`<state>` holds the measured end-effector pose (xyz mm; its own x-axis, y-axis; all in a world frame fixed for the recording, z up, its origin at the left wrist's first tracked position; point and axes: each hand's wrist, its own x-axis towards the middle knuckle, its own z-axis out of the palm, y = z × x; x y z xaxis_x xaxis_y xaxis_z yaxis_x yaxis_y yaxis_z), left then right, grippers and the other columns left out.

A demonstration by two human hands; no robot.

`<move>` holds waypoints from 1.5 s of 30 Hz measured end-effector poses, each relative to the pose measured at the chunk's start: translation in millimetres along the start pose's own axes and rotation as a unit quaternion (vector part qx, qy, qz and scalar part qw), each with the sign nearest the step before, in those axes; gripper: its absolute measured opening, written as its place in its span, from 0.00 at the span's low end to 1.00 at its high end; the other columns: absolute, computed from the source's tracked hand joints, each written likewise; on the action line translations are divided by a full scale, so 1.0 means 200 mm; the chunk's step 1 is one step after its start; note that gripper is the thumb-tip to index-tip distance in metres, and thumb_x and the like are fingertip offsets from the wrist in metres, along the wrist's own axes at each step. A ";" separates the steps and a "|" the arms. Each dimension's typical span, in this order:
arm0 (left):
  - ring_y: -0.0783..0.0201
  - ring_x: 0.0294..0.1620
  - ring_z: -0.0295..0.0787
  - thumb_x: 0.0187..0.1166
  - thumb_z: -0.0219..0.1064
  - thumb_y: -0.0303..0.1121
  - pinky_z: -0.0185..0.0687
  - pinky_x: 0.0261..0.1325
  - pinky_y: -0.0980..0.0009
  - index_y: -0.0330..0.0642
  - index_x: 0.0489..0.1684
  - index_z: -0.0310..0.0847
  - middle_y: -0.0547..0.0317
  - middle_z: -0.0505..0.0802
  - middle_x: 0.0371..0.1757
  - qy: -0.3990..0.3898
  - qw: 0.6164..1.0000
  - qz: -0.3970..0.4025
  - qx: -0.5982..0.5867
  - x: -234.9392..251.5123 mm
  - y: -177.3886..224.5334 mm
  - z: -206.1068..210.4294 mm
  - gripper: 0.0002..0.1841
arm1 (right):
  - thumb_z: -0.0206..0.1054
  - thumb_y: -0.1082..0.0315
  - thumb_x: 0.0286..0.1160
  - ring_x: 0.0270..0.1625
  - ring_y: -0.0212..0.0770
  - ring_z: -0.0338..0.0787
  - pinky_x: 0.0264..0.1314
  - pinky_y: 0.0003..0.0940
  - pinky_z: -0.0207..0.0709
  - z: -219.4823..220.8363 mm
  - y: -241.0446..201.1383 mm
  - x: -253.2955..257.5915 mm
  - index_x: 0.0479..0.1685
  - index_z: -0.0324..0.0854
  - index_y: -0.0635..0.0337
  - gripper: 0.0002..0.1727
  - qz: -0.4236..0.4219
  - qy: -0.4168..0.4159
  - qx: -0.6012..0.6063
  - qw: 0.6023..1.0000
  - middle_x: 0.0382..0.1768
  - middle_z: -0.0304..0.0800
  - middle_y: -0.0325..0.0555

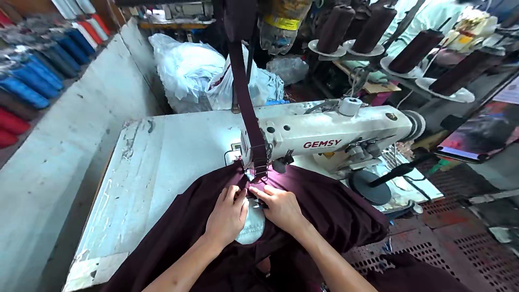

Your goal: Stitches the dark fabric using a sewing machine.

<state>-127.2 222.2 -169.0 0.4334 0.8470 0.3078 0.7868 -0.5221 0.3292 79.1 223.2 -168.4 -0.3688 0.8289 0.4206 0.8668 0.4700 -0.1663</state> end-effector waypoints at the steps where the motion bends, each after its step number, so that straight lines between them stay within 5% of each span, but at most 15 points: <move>1: 0.52 0.67 0.82 0.87 0.52 0.43 0.79 0.72 0.60 0.47 0.71 0.85 0.49 0.86 0.65 -0.010 1.000 0.000 0.001 0.00 0.00 0.00 0.23 | 0.69 0.67 0.62 0.22 0.44 0.85 0.18 0.43 0.74 0.00 0.00 0.00 0.69 0.89 0.34 0.29 -0.002 -0.006 -0.006 1.000 0.26 0.85 0.42; 5: 0.53 0.65 0.84 0.86 0.51 0.44 0.79 0.66 0.54 0.53 0.70 0.87 0.54 0.88 0.65 0.006 0.999 0.006 0.042 0.03 0.00 0.00 0.23 | 0.70 0.67 0.60 0.21 0.45 0.85 0.18 0.43 0.75 0.01 -0.01 0.03 0.69 0.90 0.37 0.30 -0.005 -0.001 -0.019 1.000 0.27 0.86 0.43; 8: 0.54 0.66 0.86 0.82 0.56 0.41 0.77 0.63 0.49 0.55 0.65 0.89 0.57 0.89 0.68 0.022 0.995 -0.006 0.100 0.10 0.02 -0.01 0.20 | 0.70 0.68 0.58 0.25 0.47 0.90 0.20 0.47 0.79 0.03 -0.03 0.08 0.57 0.93 0.43 0.23 0.023 0.011 -0.021 0.999 0.31 0.91 0.44; 10: 0.53 0.68 0.85 0.76 0.61 0.37 0.76 0.66 0.48 0.52 0.65 0.89 0.57 0.87 0.71 0.020 0.994 -0.016 0.111 0.16 0.02 -0.01 0.20 | 0.70 0.67 0.62 0.35 0.52 0.95 0.30 0.53 0.84 0.00 -0.08 0.12 0.48 0.94 0.52 0.15 0.079 -0.034 0.017 0.996 0.35 0.95 0.47; 13: 0.48 0.71 0.84 0.74 0.66 0.35 0.73 0.71 0.43 0.49 0.64 0.89 0.52 0.86 0.73 0.019 0.996 -0.037 0.079 0.24 -0.02 -0.02 0.19 | 0.61 0.60 0.78 0.58 0.56 0.92 0.56 0.60 0.82 -0.12 -0.15 0.22 0.59 0.89 0.57 0.18 0.197 -0.200 0.086 0.956 0.51 0.94 0.54; 16: 0.43 0.74 0.80 0.77 0.65 0.40 0.70 0.73 0.39 0.49 0.61 0.90 0.47 0.85 0.74 0.007 0.997 -0.041 0.068 0.29 -0.05 -0.04 0.17 | 0.66 0.60 0.72 0.56 0.54 0.93 0.48 0.56 0.87 -0.07 -0.19 0.18 0.52 0.93 0.50 0.15 0.214 -0.103 0.065 0.969 0.56 0.92 0.53; 19: 0.32 0.71 0.81 0.68 0.71 0.40 0.72 0.67 0.32 0.45 0.65 0.88 0.35 0.83 0.73 0.032 0.996 0.010 0.078 0.23 -0.05 -0.02 0.24 | 0.73 0.63 0.62 0.54 0.52 0.93 0.34 0.49 0.88 0.01 -0.19 0.10 0.50 0.94 0.44 0.15 0.169 0.013 0.019 0.985 0.57 0.90 0.52; 21: 0.33 0.67 0.83 0.64 0.64 0.44 0.74 0.62 0.34 0.46 0.66 0.88 0.36 0.85 0.72 0.067 0.992 0.047 0.098 0.15 -0.04 0.00 0.28 | 0.74 0.64 0.60 0.55 0.51 0.92 0.35 0.45 0.87 0.03 -0.15 0.07 0.51 0.93 0.46 0.16 0.116 0.046 0.006 0.992 0.57 0.91 0.50; 25: 0.34 0.74 0.80 0.80 0.55 0.49 0.69 0.71 0.33 0.50 0.55 0.93 0.40 0.82 0.78 0.024 0.996 0.049 0.069 0.02 0.00 -0.02 0.22 | 0.74 0.62 0.63 0.62 0.51 0.89 0.46 0.47 0.88 0.03 -0.03 0.08 0.50 0.93 0.48 0.15 0.032 0.027 0.038 0.998 0.62 0.90 0.50; 29: 0.37 0.76 0.79 0.85 0.49 0.50 0.66 0.73 0.34 0.58 0.51 0.95 0.43 0.83 0.78 0.039 0.995 0.061 0.073 0.01 0.00 0.00 0.23 | 0.74 0.58 0.68 0.62 0.53 0.92 0.55 0.55 0.87 0.03 0.12 0.16 0.47 0.94 0.49 0.12 -0.020 0.003 0.100 0.995 0.66 0.91 0.52; 34: 0.37 0.75 0.80 0.82 0.51 0.46 0.68 0.70 0.33 0.51 0.46 0.95 0.45 0.86 0.74 0.058 0.992 0.061 0.097 0.02 0.02 0.01 0.21 | 0.70 0.59 0.70 0.65 0.55 0.89 0.51 0.58 0.86 -0.15 -0.08 0.16 0.46 0.94 0.48 0.11 0.154 -0.094 0.086 0.980 0.69 0.88 0.51; 38: 0.36 0.76 0.78 0.66 0.64 0.34 0.68 0.69 0.32 0.49 0.52 0.94 0.43 0.85 0.75 0.026 0.994 0.060 0.084 0.02 0.01 -0.03 0.18 | 0.67 0.62 0.74 0.54 0.54 0.91 0.47 0.59 0.85 -0.25 -0.37 0.06 0.75 0.81 0.50 0.26 0.294 -0.169 0.218 0.915 0.59 0.87 0.52; 40: 0.35 0.76 0.78 0.67 0.60 0.39 0.67 0.68 0.32 0.56 0.57 0.93 0.43 0.85 0.75 0.031 0.995 0.063 0.077 0.03 0.00 -0.01 0.21 | 0.65 0.63 0.73 0.50 0.53 0.92 0.42 0.56 0.84 -0.20 -0.42 0.02 0.86 0.72 0.47 0.35 0.322 -0.159 0.206 0.910 0.58 0.87 0.51; 43: 0.35 0.78 0.75 0.69 0.57 0.45 0.64 0.70 0.31 0.62 0.60 0.92 0.44 0.83 0.77 0.026 0.996 0.061 0.058 0.05 -0.02 0.00 0.23 | 0.67 0.61 0.68 0.44 0.51 0.93 0.33 0.51 0.84 -0.10 -0.39 0.02 0.79 0.79 0.47 0.32 0.304 -0.109 0.091 0.942 0.53 0.88 0.51; 45: 0.33 0.78 0.75 0.65 0.63 0.42 0.64 0.71 0.29 0.56 0.53 0.94 0.43 0.84 0.76 0.025 0.997 0.062 0.042 0.07 -0.03 -0.01 0.20 | 0.69 0.60 0.65 0.40 0.50 0.92 0.29 0.48 0.83 -0.04 -0.33 0.03 0.74 0.83 0.45 0.30 0.265 -0.069 0.042 0.961 0.50 0.88 0.51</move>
<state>-126.9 236.8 -164.4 0.5087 0.7700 0.3852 0.7641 -0.6099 0.2100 21.8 195.0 -146.5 0.0704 0.9882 0.1359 0.9170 -0.0105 -0.3987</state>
